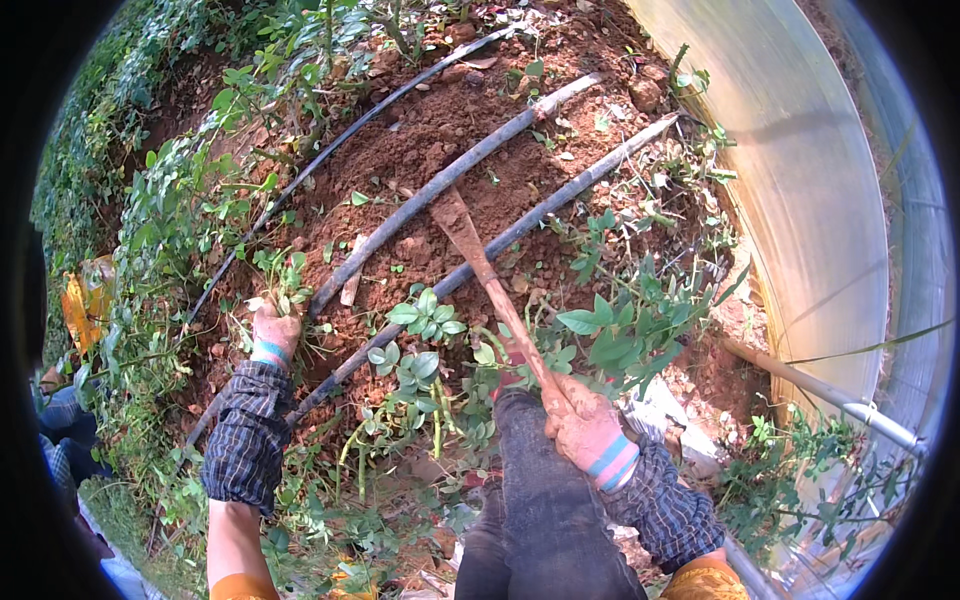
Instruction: The person uses a small hand hoe to loosen soil and remove weeds from a garden bed. They pull up the weeds by hand and toss them aside while working along a row of plants under a greenhouse cover.
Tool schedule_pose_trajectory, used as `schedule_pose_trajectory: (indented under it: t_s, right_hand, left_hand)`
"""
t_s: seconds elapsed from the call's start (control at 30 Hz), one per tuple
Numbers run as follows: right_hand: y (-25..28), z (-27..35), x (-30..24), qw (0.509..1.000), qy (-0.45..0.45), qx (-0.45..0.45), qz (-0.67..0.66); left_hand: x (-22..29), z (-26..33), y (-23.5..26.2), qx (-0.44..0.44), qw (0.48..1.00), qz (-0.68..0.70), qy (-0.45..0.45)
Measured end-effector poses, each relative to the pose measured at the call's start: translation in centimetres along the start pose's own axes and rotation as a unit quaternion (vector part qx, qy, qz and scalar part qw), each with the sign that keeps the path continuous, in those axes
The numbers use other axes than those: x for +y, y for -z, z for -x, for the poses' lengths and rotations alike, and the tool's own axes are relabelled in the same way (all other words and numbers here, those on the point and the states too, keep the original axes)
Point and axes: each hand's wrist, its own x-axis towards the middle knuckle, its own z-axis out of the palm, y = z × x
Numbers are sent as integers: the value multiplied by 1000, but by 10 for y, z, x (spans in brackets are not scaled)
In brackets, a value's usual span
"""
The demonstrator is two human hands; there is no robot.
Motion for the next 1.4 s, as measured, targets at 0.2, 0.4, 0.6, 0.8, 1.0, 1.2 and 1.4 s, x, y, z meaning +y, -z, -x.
schedule_pose_trajectory:
  t_s: [0.2,0.4,0.6,0.8,1.0,1.2,1.4]
  right_hand:
    - [-35,0,-12,994,-3,108,24]
    - [-90,-72,-53,984,30,172,25]
    - [-69,-65,-68,988,42,114,97]
    - [-5,32,-42,895,130,70,420]
    - [-29,66,-48,959,47,146,240]
    - [-85,-56,-94,985,32,77,153]
    - [-96,-82,-72,980,106,69,154]
  left_hand:
    - [42,11,15,-2,989,63,135]
    - [64,9,33,-32,984,45,172]
    - [59,7,29,-39,981,33,189]
    - [65,3,34,-37,982,18,184]
    - [65,5,37,-50,981,14,186]
    - [65,5,34,-32,984,12,173]
    - [65,6,33,-15,987,24,159]
